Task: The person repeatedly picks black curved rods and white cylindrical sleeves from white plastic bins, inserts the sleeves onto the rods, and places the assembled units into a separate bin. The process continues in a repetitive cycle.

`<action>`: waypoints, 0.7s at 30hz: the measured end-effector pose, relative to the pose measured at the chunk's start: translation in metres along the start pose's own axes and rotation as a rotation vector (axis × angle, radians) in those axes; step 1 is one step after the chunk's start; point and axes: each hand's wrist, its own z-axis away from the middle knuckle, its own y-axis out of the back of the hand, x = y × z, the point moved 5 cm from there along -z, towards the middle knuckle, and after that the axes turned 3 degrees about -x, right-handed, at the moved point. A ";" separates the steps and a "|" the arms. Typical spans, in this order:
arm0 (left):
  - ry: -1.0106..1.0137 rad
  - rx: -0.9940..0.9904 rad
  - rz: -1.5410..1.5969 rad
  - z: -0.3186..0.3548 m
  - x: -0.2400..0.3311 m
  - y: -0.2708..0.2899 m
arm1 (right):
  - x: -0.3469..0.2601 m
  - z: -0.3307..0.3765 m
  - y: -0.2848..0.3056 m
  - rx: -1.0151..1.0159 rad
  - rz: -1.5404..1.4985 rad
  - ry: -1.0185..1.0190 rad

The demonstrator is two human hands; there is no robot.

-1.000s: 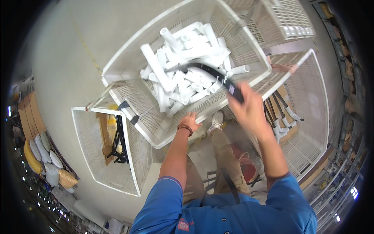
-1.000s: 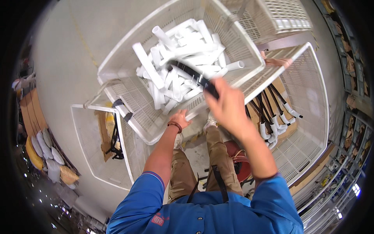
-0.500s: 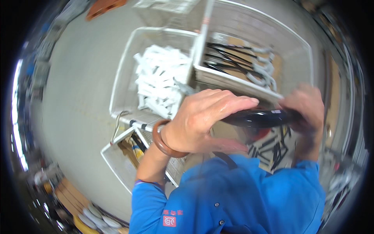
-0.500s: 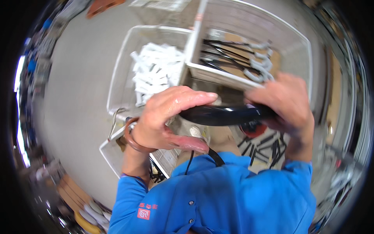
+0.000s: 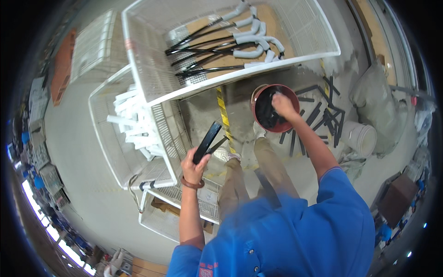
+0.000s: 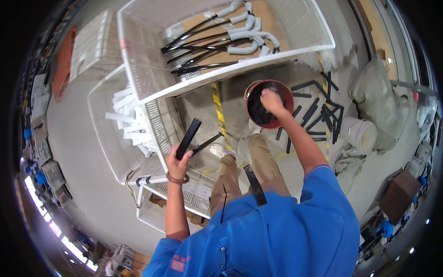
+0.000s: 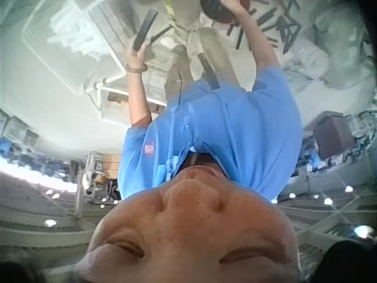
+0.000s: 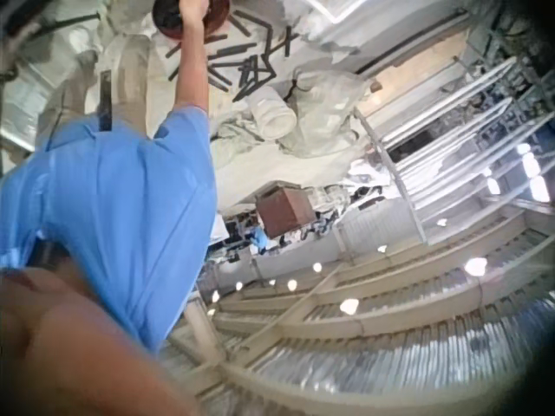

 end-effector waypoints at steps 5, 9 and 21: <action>0.327 -0.002 0.077 0.042 -0.097 -0.091 | 0.189 -0.026 -0.207 -0.230 -0.117 -0.508; 0.404 0.029 0.225 0.068 -0.112 -0.117 | 0.232 -0.070 -0.290 -0.019 -0.440 -0.853; 0.504 0.149 0.419 0.049 -0.099 -0.115 | 0.180 0.084 -0.104 -0.315 -1.303 -0.501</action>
